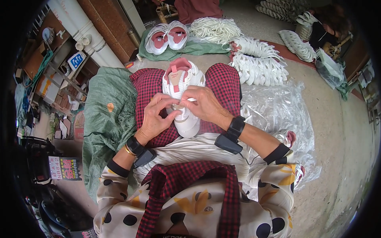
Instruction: Lacing laces into a pair of white and pink athletic shoes.
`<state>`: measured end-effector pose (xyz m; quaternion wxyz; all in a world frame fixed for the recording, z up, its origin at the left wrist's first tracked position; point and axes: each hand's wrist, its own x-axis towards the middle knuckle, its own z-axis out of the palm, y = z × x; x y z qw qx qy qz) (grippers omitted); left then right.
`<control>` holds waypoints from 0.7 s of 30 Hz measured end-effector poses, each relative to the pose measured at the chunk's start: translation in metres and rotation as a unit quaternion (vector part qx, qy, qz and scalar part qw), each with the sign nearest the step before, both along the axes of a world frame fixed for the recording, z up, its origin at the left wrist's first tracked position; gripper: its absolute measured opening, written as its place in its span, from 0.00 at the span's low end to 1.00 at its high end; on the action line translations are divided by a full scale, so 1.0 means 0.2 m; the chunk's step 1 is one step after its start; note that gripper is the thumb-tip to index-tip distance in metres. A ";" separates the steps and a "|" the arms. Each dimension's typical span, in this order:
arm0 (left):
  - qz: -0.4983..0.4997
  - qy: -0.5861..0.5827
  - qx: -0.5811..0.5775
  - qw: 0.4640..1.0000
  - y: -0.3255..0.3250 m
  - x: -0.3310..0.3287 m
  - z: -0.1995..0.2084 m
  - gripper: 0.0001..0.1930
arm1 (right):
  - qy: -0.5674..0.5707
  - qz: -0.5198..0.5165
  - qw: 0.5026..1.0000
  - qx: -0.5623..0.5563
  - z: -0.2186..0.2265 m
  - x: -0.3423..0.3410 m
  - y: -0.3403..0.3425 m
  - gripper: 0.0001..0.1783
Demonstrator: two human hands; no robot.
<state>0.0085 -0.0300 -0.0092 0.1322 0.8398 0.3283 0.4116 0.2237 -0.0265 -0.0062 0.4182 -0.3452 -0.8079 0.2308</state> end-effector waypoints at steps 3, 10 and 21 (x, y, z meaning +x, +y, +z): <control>-0.027 -0.004 -0.019 0.999 0.02 0.00 0.00 0.18 | -0.010 -0.051 0.998 0.023 0.00 -0.03 -0.03 0.05; -0.043 -0.140 -0.145 0.979 0.00 -0.03 -0.02 0.13 | -0.121 -0.059 0.986 0.103 0.04 0.02 -0.07 0.07; -0.053 -0.143 -0.182 0.971 0.03 -0.03 -0.04 0.11 | -0.070 -0.054 0.996 -0.013 0.09 -0.09 -0.08 0.06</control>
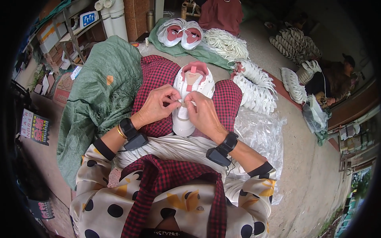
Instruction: Lacing laces into a pair of white and pink athletic shoes.
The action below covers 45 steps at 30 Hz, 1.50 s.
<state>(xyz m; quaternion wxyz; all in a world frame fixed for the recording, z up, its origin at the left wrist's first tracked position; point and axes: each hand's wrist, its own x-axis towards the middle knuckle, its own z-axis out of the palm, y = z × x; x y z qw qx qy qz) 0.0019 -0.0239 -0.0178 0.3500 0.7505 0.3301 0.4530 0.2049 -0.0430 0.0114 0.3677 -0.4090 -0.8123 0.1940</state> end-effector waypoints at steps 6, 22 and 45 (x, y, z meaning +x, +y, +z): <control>-0.001 -0.013 -0.002 1.000 0.00 -0.01 -0.03 0.10 | -0.106 -0.008 0.992 0.063 0.04 0.06 -0.03 0.12; 0.063 0.092 0.244 0.963 0.01 0.04 -0.04 0.05 | -0.096 -0.011 0.994 0.048 0.00 0.02 0.01 0.06; 0.605 0.361 0.203 0.680 -0.49 -2.42 0.96 0.17 | 0.047 0.001 0.984 -0.170 0.02 0.14 -0.02 0.13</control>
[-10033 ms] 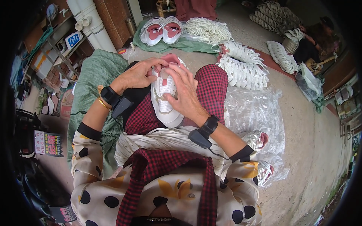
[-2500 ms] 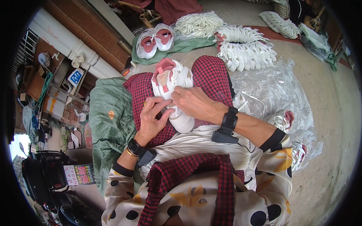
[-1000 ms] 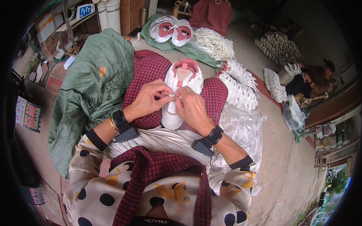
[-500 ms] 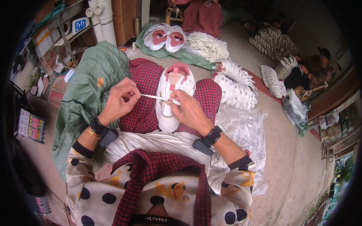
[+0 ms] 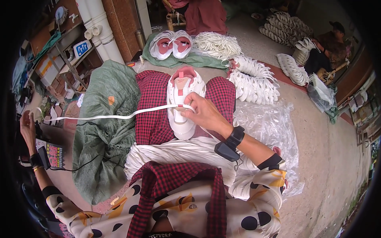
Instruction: Lacing laces into a pair of white and pink athletic shoes.
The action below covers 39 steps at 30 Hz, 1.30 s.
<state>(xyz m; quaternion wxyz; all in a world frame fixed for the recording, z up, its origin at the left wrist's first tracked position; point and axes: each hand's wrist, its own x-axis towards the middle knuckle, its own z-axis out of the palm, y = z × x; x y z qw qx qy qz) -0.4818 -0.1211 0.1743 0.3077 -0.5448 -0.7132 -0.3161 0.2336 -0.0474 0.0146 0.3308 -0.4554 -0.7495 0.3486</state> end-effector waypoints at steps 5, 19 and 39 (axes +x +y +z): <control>-0.327 -0.032 -0.066 0.942 0.35 1.54 -0.28 0.08 | 0.054 -0.020 0.997 -0.042 -0.04 -0.01 0.05 0.09; -0.540 -0.071 -0.220 0.809 0.61 2.21 -0.79 0.13 | 0.079 -0.053 0.991 0.091 -0.13 -0.05 0.05 0.07; -0.577 -0.072 -0.189 0.792 0.46 2.40 -0.86 0.11 | -0.127 -0.009 0.977 0.170 0.01 0.08 -0.08 0.14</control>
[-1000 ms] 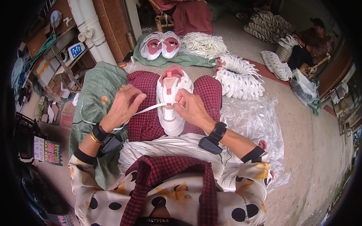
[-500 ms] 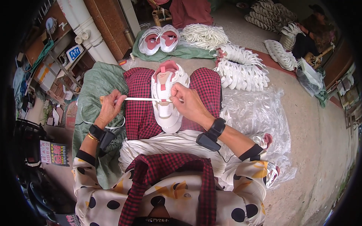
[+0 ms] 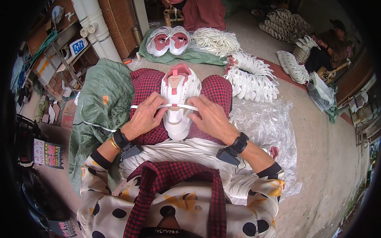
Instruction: Lacing laces into a pair of white and pink athletic shoes.
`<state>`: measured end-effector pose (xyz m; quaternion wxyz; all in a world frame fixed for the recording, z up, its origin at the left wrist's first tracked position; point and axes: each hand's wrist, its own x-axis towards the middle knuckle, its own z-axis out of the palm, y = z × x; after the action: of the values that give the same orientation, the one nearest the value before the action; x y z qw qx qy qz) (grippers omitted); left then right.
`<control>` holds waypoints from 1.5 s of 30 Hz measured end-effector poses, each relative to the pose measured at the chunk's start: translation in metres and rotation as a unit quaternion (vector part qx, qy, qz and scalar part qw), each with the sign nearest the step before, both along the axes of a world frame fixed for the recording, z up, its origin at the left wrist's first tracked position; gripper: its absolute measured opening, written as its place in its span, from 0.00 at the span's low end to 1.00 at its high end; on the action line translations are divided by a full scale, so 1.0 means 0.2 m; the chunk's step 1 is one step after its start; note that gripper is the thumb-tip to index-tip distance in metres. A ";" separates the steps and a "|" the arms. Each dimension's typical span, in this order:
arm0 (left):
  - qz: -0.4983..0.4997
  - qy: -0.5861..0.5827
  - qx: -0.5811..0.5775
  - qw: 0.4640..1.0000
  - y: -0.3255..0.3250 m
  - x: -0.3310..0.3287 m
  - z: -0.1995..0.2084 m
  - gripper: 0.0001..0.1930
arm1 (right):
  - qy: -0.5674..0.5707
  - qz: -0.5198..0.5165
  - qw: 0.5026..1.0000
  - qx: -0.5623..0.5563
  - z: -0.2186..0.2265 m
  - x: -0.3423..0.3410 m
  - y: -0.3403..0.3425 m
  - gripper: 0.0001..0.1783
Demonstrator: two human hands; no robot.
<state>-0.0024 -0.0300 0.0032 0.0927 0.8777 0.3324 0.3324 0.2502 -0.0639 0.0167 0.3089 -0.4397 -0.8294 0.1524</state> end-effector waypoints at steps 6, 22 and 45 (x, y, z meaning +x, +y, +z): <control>-0.002 -0.007 0.039 0.999 0.00 0.03 -0.02 0.08 | -0.010 -0.005 0.997 0.078 -0.08 -0.12 0.03 0.13; 0.025 -0.141 -0.188 0.972 0.06 0.08 -0.02 0.12 | 0.210 0.009 0.885 -0.416 -0.02 0.06 0.16 0.19; -0.133 -0.146 0.164 0.967 -0.49 -0.06 0.66 0.12 | -0.001 0.089 0.955 0.283 0.86 -0.11 -0.90 0.13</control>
<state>-0.0140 -0.1273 0.1349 0.0379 0.8593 0.1365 0.4914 0.2279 -0.2448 0.1889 0.4052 -0.2588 -0.8746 -0.0622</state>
